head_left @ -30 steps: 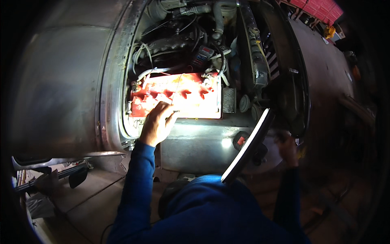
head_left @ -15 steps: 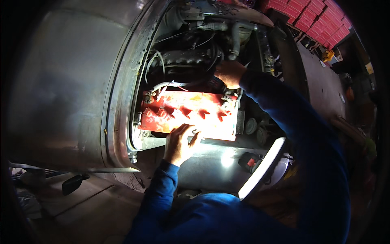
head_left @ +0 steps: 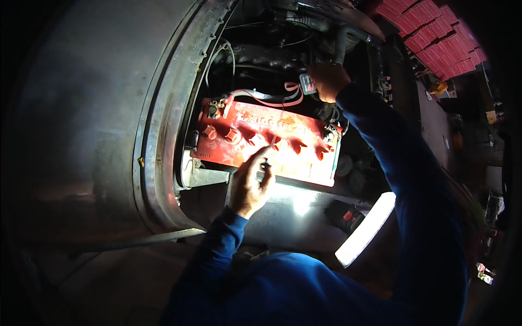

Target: The person works under the open hood of a car, using a portable light to illuminate the engine bay. They manipulate wires and components near the red valve cover, then use a wrench to tighten or loosen a bolt on the engine. Another person is visible in the background working on the engine as well.

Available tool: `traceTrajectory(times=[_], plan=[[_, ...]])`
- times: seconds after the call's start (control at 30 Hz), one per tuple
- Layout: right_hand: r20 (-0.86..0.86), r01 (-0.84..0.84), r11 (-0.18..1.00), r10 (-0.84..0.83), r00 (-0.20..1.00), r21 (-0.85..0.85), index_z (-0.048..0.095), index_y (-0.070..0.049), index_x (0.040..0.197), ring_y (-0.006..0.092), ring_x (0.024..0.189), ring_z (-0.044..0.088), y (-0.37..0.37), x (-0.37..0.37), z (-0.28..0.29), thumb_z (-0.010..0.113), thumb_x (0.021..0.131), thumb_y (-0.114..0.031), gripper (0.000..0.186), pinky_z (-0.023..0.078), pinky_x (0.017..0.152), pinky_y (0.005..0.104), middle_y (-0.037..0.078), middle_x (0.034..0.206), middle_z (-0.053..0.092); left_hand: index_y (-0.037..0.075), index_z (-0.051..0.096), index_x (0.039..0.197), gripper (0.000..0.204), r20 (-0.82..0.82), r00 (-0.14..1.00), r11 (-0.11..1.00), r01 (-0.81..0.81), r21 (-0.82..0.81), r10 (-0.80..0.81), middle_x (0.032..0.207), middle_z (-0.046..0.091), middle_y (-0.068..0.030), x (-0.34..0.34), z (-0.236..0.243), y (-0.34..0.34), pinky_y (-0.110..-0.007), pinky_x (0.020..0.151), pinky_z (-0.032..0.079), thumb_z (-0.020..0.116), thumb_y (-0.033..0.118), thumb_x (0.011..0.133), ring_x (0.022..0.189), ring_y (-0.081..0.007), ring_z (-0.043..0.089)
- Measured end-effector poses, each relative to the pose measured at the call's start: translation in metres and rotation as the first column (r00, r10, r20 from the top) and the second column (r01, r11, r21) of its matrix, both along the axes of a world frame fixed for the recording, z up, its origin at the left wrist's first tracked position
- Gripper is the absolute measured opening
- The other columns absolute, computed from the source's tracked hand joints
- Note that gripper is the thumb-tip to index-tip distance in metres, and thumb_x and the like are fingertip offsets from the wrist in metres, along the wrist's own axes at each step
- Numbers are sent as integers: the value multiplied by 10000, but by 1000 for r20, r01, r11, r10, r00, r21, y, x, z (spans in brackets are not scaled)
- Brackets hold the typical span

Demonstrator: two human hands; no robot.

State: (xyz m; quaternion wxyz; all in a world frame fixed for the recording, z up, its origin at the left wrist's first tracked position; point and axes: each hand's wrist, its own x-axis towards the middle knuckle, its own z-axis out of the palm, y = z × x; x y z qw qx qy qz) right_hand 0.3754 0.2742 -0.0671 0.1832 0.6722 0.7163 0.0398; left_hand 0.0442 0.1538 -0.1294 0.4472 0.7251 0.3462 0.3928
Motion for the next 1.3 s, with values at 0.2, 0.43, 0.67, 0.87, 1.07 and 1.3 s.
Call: traceTrajectory(times=[0.2,0.43,0.67,0.87,1.07,1.3], plan=[[-298,99,972,-162,941,-214,717,-1,1009,383,952,734,-69,-55,64,848,673,-386,527,592,807,487,228,958,744,21,652,1149,229,-83,969,972,-233,23,234,980,709,-93,-53,-27,4,-344,794,565,697,49,926,847,-195,693],[-387,212,928,-326,862,-307,560,118,1176,384,887,743,-129,-123,11,821,761,-553,831,593,797,466,266,932,719,20,661,1068,172,-93,983,984,-168,-66,161,981,704,-127,-60,-46,7,-372,767,570,691,78,909,838,-257,700],[-365,334,910,-406,838,-246,547,154,1171,409,879,733,-128,-136,1,823,718,-589,913,593,758,492,290,926,714,46,569,1240,484,-230,955,972,-145,186,186,1132,627,-177,-49,-23,0,-456,940,503,799,219,850,1075,-353,616],[-341,285,949,-314,886,-136,581,18,1125,396,925,726,-142,-149,102,746,744,-318,534,598,793,505,220,970,710,4,391,1461,785,-72,964,927,-223,301,255,1321,492,-237,-55,-9,8,-486,1016,468,807,262,846,1220,-386,510],[-303,121,990,-92,949,77,548,-37,1159,359,900,699,-223,-215,202,776,754,-294,531,582,773,493,152,1008,661,-11,197,1586,1177,14,982,897,-177,404,188,1526,317,-270,-77,-2,-9,-551,1149,359,857,514,765,1384,-429,382],[-518,360,895,-446,730,-262,573,-69,1218,368,966,697,-306,-285,196,823,729,-378,630,560,821,489,155,1149,648,45,555,1378,698,-77,993,948,-56,315,84,1477,411,-251,-82,-1,-42,-519,1108,410,833,386,836,1358,-418,447]])
